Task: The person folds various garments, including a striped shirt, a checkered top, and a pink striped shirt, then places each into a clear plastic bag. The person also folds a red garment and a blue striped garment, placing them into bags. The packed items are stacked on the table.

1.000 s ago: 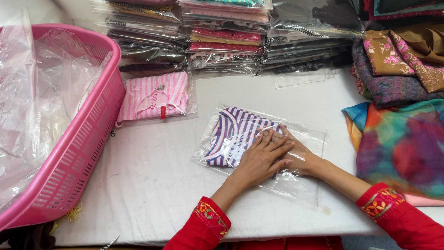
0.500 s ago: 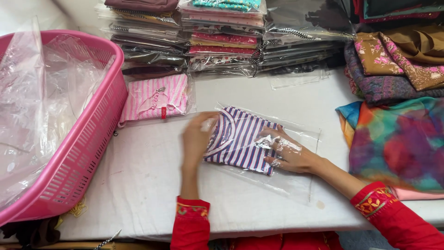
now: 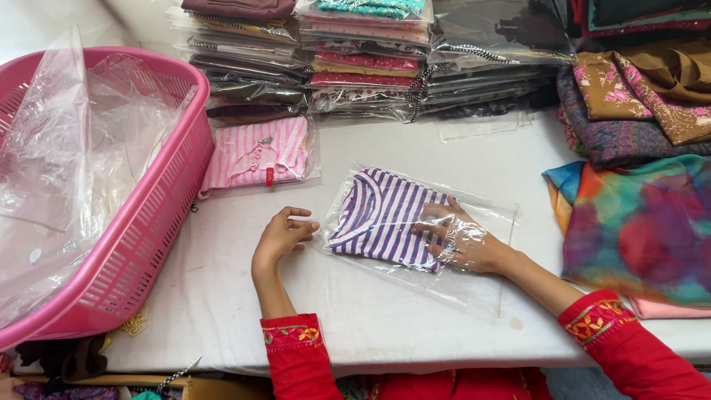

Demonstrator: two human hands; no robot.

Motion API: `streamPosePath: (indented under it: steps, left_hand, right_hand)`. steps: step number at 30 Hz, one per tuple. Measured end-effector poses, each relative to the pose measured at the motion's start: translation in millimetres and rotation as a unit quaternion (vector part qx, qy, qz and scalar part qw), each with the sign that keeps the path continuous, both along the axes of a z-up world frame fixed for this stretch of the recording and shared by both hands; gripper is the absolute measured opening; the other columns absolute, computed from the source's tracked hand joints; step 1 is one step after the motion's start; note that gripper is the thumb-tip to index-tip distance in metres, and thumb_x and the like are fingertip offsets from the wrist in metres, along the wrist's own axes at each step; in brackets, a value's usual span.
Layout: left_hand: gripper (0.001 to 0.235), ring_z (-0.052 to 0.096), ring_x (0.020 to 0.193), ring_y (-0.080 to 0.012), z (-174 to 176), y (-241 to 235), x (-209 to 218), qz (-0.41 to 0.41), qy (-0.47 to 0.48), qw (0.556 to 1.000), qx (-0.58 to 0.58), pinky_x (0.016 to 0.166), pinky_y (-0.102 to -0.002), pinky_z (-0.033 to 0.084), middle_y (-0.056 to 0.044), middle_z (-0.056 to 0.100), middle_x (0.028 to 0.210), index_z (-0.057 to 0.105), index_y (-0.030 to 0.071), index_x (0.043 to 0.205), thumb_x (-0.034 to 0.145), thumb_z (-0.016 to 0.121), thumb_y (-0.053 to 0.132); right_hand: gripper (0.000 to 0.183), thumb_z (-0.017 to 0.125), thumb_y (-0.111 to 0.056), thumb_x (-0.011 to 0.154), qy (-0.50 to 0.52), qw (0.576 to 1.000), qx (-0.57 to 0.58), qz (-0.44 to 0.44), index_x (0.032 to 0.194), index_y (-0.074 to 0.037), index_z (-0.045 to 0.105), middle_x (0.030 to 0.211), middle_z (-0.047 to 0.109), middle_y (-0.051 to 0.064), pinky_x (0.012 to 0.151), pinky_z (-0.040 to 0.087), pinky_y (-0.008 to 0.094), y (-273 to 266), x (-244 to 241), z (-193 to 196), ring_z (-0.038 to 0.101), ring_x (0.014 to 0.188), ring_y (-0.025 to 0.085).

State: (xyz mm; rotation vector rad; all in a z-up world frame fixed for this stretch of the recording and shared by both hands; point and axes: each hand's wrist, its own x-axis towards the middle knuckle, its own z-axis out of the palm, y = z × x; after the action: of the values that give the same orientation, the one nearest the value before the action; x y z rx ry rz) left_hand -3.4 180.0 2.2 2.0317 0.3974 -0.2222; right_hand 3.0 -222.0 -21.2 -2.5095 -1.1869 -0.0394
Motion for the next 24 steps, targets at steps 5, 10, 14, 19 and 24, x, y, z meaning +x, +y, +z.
streamPosePath:
  steps: [5, 10, 14, 19, 24]
  left_hand:
    - [0.046, 0.076, 0.085, -0.0165, 0, -4, 0, -0.003, 0.018, 1.000, 0.017, 0.066, -0.033, 0.057, -0.007, 0.080, 0.094, 0.064, 0.008, 0.119, 0.080, 0.084, 0.021]
    - [0.046, 0.075, 0.078, -0.0189, -18, 6, 7, -0.002, 0.008, 1.000, -0.020, 0.063, -0.032, 0.059, -0.012, 0.078, 0.090, 0.061, 0.004, 0.116, 0.079, 0.085, 0.016]
    - [0.051, 0.074, 0.078, -0.0210, -34, 17, 13, 0.019, 0.027, 0.997, -0.064, 0.063, -0.033, 0.063, -0.015, 0.076, 0.089, 0.054, 0.001, 0.115, 0.078, 0.087, 0.011]
    - [0.052, 0.074, 0.078, -0.0203, -45, 27, 15, 0.018, 0.036, 0.993, -0.108, 0.066, -0.032, 0.064, -0.016, 0.076, 0.090, 0.052, 0.001, 0.115, 0.077, 0.087, 0.010]
    - [0.051, 0.075, 0.077, -0.0172, -23, 10, 11, 0.027, 0.018, 0.996, -0.079, 0.065, -0.032, 0.062, -0.012, 0.078, 0.093, 0.055, 0.004, 0.120, 0.080, 0.084, 0.017]
  right_hand:
    - [0.050, 0.037, -0.048, 0.104, 0.023, 0.999, -0.032, -0.006, 0.148, -0.028, 0.051, 0.154, 0.042, 0.010, 0.127, 0.001, 0.054, 7, 0, 7, 0.028, 0.152, 0.026]
    - [0.056, 0.030, -0.058, 0.101, 0.039, 0.997, -0.065, -0.021, 0.151, -0.036, 0.046, 0.161, 0.034, 0.002, 0.121, 0.000, 0.050, 13, -4, 13, 0.019, 0.154, 0.023]
    - [0.061, 0.037, -0.066, 0.096, 0.023, 0.994, -0.099, -0.036, 0.150, -0.039, 0.045, 0.163, 0.031, 0.000, 0.121, 0.001, 0.049, 13, -6, 14, 0.014, 0.155, 0.022]
    - [0.065, 0.039, -0.068, 0.095, -0.003, 0.997, -0.069, -0.021, 0.151, -0.037, 0.045, 0.166, 0.030, 0.003, 0.122, 0.002, 0.051, 13, -6, 16, 0.012, 0.154, 0.026]
    - [0.067, 0.037, -0.071, 0.093, 0.039, 0.997, -0.054, -0.030, 0.152, -0.040, 0.043, 0.164, 0.030, 0.000, 0.121, 0.002, 0.049, 9, -8, 21, 0.012, 0.156, 0.024]
